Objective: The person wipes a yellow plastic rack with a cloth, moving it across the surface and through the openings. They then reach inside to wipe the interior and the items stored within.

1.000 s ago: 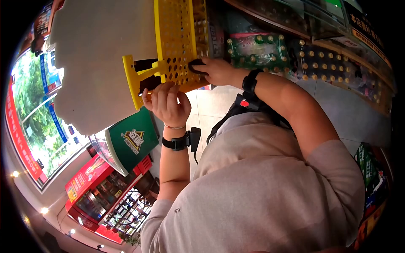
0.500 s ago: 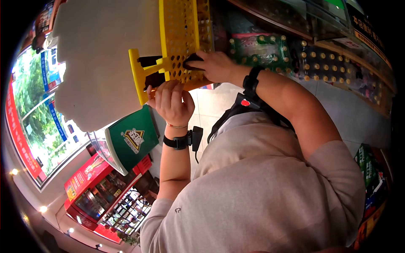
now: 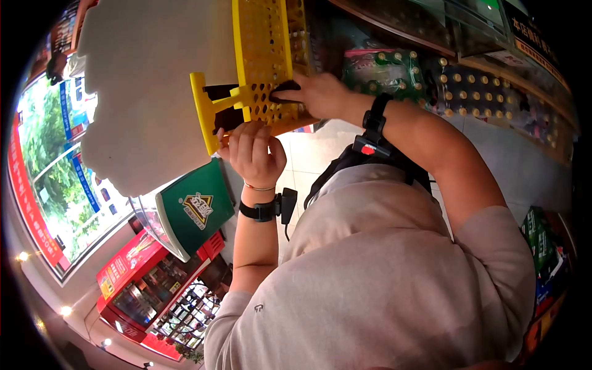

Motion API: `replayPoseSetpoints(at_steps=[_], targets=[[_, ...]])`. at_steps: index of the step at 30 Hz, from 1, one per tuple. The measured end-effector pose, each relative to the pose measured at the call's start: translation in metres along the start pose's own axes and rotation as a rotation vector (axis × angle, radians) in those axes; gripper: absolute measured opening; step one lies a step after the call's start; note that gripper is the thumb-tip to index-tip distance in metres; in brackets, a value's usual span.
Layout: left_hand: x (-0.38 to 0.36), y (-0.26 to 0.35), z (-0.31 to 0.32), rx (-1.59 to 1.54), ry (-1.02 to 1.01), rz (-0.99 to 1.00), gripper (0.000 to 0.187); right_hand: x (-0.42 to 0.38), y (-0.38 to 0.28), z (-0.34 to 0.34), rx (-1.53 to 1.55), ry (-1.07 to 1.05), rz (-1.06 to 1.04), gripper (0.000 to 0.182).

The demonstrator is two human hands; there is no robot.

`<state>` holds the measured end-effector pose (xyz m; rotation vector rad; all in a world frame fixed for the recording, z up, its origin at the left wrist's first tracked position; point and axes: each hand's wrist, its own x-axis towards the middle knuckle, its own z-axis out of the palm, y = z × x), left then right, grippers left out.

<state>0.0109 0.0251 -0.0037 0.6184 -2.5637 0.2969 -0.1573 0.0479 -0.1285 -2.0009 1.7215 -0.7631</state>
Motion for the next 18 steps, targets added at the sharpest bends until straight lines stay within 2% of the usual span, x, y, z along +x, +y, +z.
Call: replayPoseSetpoints(at_steps=[1, 4, 5, 8, 9, 12, 13, 14, 16, 17, 18], targets=[[0.001, 0.0, 0.0, -0.003, 0.012, -0.002, 0.018, -0.002, -0.005, 0.014, 0.247, 0.062, 0.027, 0.054], [0.001, 0.0, 0.0, -0.04, 0.023, -0.022, 0.019, -0.007, 0.008, 0.04, 0.721, 0.148, -0.074, 0.055], [0.003, 0.0, -0.001, -0.049, 0.02, -0.019, 0.02, -0.011, 0.01, 0.009, 0.596, -0.133, -0.01, 0.057], [0.001, 0.002, -0.007, -0.118, 0.018, 0.012, 0.022, -0.03, 0.026, 0.023, 0.8, -0.285, -0.01, 0.052], [-0.001, 0.002, -0.009, -0.169, 0.03, 0.039, 0.024, -0.039, 0.023, 0.01, 0.785, -0.263, 0.054, 0.048], [-0.009, 0.012, -0.005, -0.324, -0.018, 0.131, 0.027, -0.048, 0.031, 0.019, 1.272, -0.257, 0.502, 0.046], [-0.01, 0.018, -0.004, -0.383, -0.087, 0.128, 0.027, -0.052, 0.035, 0.018, 1.384, -0.225, 0.558, 0.046], [-0.01, 0.023, -0.001, -0.44, -0.189, 0.094, 0.028, -0.055, 0.033, 0.008, 1.589, -0.233, 0.616, 0.046], [-0.012, 0.037, 0.014, -0.525, -0.316, -0.104, 0.035, -0.063, 0.029, -0.007, 2.0, -0.242, 0.725, 0.046], [-0.018, 0.036, 0.02, -0.554, -0.432, -0.167, 0.051, -0.067, 0.029, -0.007, 2.14, -0.268, 0.552, 0.048], [-0.023, 0.04, 0.024, -0.631, -0.498, -0.28, 0.054, -0.07, 0.025, -0.015, 2.164, -0.279, 0.495, 0.046]])
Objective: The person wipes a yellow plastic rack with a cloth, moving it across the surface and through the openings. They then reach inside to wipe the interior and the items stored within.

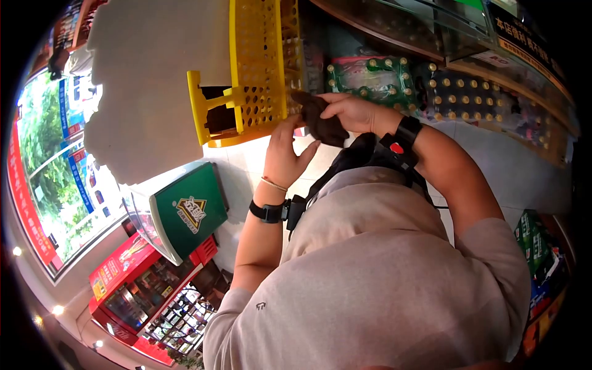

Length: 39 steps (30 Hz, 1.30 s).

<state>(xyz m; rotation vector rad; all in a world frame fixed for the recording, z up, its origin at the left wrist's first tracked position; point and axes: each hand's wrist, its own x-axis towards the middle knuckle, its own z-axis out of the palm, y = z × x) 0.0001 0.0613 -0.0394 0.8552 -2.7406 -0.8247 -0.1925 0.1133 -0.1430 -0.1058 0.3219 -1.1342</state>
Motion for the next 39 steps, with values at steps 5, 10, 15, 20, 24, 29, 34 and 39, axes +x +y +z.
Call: replayPoseSetpoints(at_steps=[5, 10, 15, 20, 24, 29, 34, 39], targets=[[-0.003, -0.002, 0.024, -0.42, -0.062, -0.267, 0.064, -0.021, -0.005, 0.007, -0.042, 0.056, -0.08, 0.045], [0.005, 0.018, 0.039, -0.572, -0.019, -0.3, 0.044, -0.05, -0.016, 0.008, 0.006, 0.127, -0.115, 0.043], [0.02, 0.036, 0.024, -0.464, -0.06, -0.222, 0.01, -0.085, -0.049, -0.002, -0.536, 0.356, -0.04, 0.042], [0.029, 0.074, 0.013, -0.861, -0.081, -0.204, 0.018, -0.111, -0.057, -0.002, -0.648, 0.377, -0.003, 0.048], [0.03, 0.069, 0.03, -1.134, 0.003, -0.369, 0.019, -0.11, -0.062, 0.008, -0.591, 0.321, -0.149, 0.056], [0.036, 0.075, 0.039, -0.479, 0.17, -0.2, 0.014, -0.095, -0.052, 0.027, -0.469, 0.015, -0.069, 0.049], [0.013, 0.062, 0.008, 0.164, 0.487, -0.042, 0.006, -0.065, -0.058, 0.007, -0.712, 0.406, -0.007, 0.024], [-0.003, 0.028, -0.031, 0.647, 0.665, -0.113, 0.016, -0.009, -0.082, -0.041, -0.505, 0.368, 0.056, 0.027]])
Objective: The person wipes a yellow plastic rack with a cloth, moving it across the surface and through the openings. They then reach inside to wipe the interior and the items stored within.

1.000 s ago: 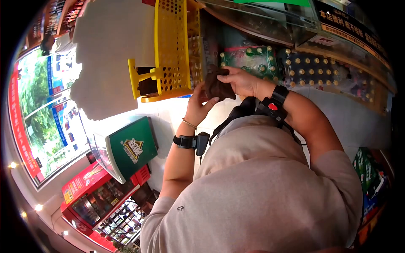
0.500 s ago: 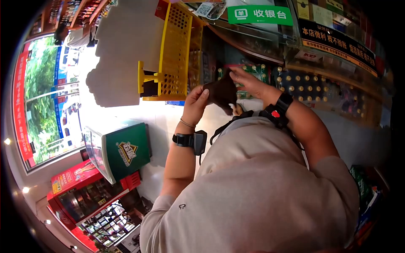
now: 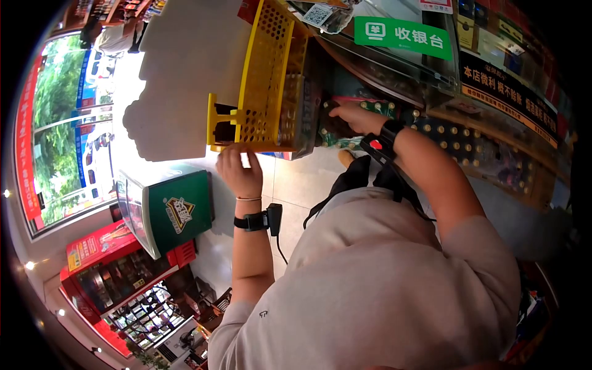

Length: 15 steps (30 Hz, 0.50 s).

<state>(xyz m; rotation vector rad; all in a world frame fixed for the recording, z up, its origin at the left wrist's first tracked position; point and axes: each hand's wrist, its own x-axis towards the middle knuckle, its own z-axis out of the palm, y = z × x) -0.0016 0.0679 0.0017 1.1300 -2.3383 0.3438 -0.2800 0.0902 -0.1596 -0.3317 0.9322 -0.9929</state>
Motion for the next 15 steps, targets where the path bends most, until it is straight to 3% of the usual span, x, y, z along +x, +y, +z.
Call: replayPoseSetpoints(at_steps=[2, 5, 8, 11, 12, 15], targets=[[0.008, -0.007, 0.002, 0.093, 0.063, -0.006, 0.014, 0.051, 0.007, -0.007, -0.153, 0.09, -0.098, 0.046], [0.019, -0.01, 0.002, 0.175, 0.045, -0.045, 0.014, 0.064, -0.037, 0.027, -0.31, 0.246, -0.174, 0.069], [0.02, -0.021, 0.011, 0.166, -0.005, -0.09, 0.016, 0.113, -0.064, 0.038, -0.395, 0.329, -0.362, 0.071], [0.02, -0.032, 0.025, 0.09, -0.025, -0.101, 0.021, 0.15, -0.093, 0.05, -0.729, 0.497, -0.478, 0.067], [0.019, -0.032, 0.024, 0.084, -0.037, -0.098, 0.022, 0.161, -0.093, 0.053, -0.743, 0.532, -0.509, 0.058], [0.016, -0.033, 0.021, 0.046, -0.073, -0.096, 0.025, 0.184, -0.081, 0.067, -1.063, 0.575, -0.393, 0.053]])
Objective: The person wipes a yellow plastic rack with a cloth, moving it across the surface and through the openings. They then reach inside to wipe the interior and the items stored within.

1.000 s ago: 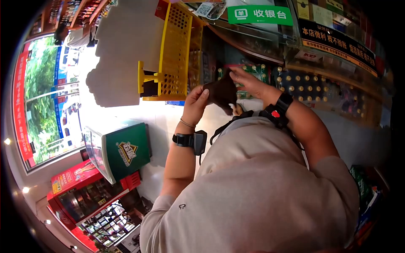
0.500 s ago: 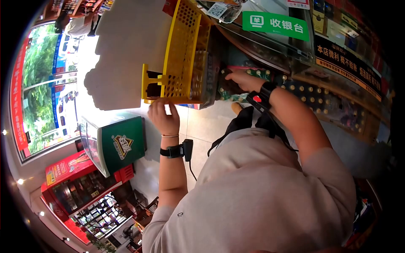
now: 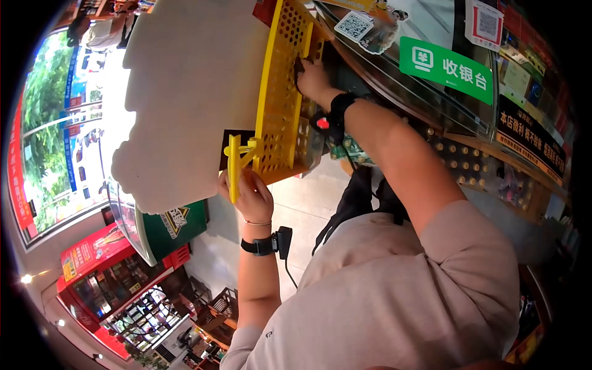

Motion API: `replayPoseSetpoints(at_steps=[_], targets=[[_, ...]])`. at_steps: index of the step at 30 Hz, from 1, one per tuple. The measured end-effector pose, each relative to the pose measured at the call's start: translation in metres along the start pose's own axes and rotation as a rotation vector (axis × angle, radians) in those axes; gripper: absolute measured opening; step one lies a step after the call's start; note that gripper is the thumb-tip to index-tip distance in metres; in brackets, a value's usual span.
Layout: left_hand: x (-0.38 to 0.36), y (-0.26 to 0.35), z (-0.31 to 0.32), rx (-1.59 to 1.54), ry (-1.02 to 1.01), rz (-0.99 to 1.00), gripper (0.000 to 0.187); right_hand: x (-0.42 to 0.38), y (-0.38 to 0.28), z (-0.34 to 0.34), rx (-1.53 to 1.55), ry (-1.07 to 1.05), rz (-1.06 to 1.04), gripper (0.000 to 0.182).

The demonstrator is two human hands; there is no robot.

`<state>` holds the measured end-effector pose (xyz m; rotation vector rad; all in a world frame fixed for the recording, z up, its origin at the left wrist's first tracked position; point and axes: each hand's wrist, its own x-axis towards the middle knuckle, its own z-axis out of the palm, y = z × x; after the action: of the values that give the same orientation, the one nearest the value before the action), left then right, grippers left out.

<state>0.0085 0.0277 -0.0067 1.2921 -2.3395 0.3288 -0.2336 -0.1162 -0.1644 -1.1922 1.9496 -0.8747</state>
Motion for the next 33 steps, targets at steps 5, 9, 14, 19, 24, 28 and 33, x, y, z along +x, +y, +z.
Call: replayPoseSetpoints(at_steps=[5, 9, 14, 19, 24, 28, 33], targets=[[-0.004, -0.005, 0.003, -0.044, -0.008, 0.017, 0.025, -0.065, -0.01, 0.015, 0.0, 0.041, -0.107, 0.041], [0.0, -0.001, 0.003, -0.047, 0.033, 0.057, 0.026, -0.116, 0.006, 0.033, 0.223, -0.095, -0.245, 0.035], [0.004, 0.004, 0.0, -0.036, 0.013, 0.079, 0.026, -0.101, 0.009, 0.003, 0.621, -0.474, 0.141, 0.035], [-0.003, -0.002, 0.001, -0.001, 0.0, 0.075, 0.028, -0.011, -0.001, -0.015, 0.767, 0.219, -0.06, 0.046], [-0.011, -0.01, 0.005, 0.02, -0.014, 0.045, 0.028, 0.047, -0.036, -0.02, 0.706, 0.478, -0.074, 0.039], [-0.009, -0.007, 0.003, 0.033, -0.06, 0.059, 0.03, -0.003, -0.048, -0.009, 0.59, 0.467, -0.288, 0.042], [-0.018, -0.012, 0.008, -0.063, -0.044, 0.02, 0.031, -0.069, -0.01, 0.012, 0.403, 0.262, -0.429, 0.047]])
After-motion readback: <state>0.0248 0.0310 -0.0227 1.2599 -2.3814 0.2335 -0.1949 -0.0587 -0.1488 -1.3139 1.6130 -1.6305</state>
